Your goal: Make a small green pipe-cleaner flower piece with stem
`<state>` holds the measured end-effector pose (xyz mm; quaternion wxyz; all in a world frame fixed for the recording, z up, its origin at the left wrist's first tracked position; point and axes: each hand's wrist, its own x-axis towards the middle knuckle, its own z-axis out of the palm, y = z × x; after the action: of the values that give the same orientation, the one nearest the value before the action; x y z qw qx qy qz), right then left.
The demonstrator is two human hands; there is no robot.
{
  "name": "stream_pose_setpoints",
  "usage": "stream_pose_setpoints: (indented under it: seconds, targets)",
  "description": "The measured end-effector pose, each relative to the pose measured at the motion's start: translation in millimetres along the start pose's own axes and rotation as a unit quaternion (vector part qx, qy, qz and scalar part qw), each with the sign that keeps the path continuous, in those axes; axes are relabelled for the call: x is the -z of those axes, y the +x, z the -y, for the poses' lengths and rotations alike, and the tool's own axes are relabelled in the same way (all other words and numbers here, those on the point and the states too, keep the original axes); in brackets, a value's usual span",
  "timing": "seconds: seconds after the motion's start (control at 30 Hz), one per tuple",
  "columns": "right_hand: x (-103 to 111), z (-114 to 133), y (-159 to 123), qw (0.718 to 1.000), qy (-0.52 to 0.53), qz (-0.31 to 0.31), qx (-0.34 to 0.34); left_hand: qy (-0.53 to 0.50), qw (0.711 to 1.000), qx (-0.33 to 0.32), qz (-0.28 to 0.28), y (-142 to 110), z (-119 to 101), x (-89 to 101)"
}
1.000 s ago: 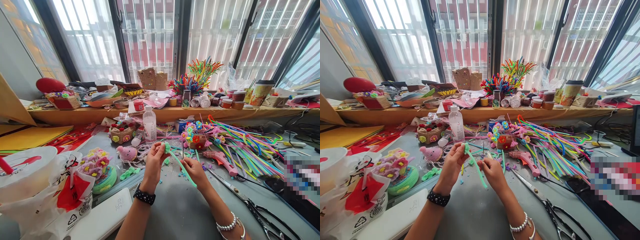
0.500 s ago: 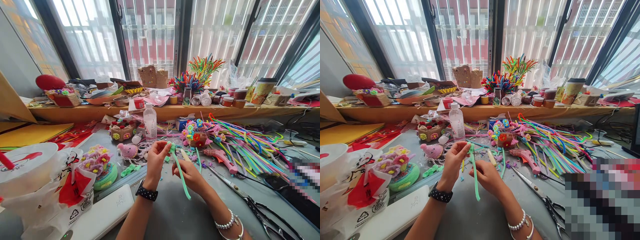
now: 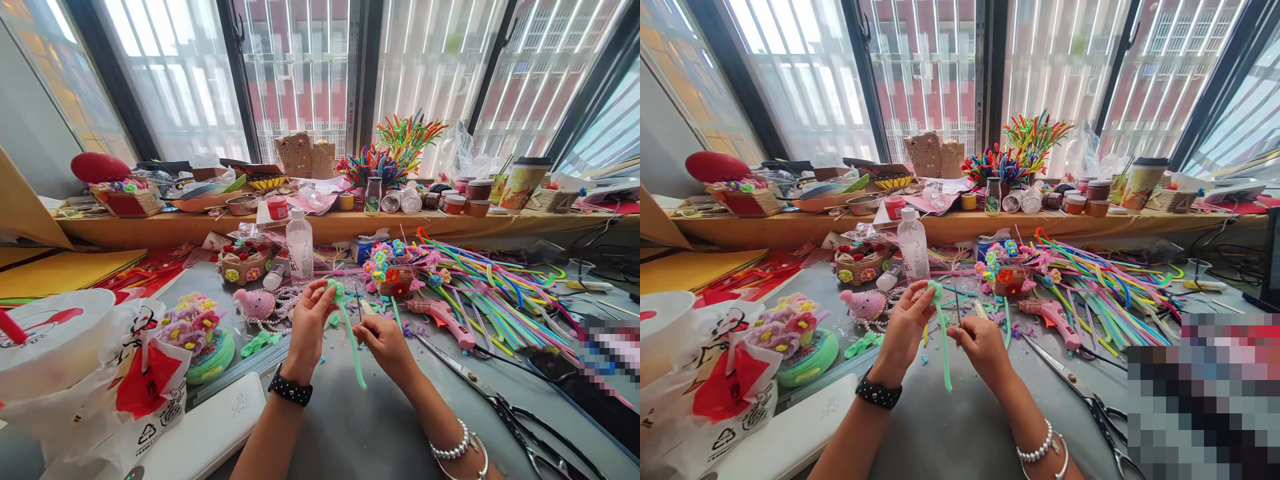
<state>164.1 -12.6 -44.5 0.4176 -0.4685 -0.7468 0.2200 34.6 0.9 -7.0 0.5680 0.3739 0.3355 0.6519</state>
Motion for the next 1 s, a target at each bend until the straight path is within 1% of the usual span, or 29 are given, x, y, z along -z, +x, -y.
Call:
stream_pose_setpoints:
  seconds: [0.1,0.2,0.27,0.37,0.57,0.73,0.87,1.0]
  targets:
    - [3.9,-2.5,-0.3,1.0,-0.01,0.019,0.018,0.0,1.0,0.01,0.003,-0.8,-2.4,0.1]
    - [4.9,-2.3,-2.0,0.996,-0.067,0.049,0.037,0.047,0.999,0.005,0.001,-1.5,-2.0,-0.1]
    - [4.4,-0.9,-3.4,0.992,-0.111,0.056,0.038,0.08,0.997,-0.004,0.002,-1.5,-0.6,0.0]
    - [4.0,1.2,-4.7,0.984,-0.164,0.049,0.042,0.101,0.995,-0.013,0.01,-0.9,1.2,0.5]
    - [5.2,3.1,-5.0,0.972,-0.231,0.009,0.033,0.083,0.996,0.016,0.01,0.3,1.3,1.4]
    - [4.7,3.7,-5.5,0.966,-0.255,-0.01,0.032,0.051,0.998,0.046,0.009,-0.4,1.1,0.9]
    - [4.7,5.1,-6.4,0.965,-0.259,-0.022,0.02,0.024,0.997,0.077,0.016,-1.5,0.4,0.2]
    - [5.6,7.0,-6.7,0.965,-0.258,-0.027,0.026,0.008,0.995,0.101,0.018,-2.1,0.0,-0.1]
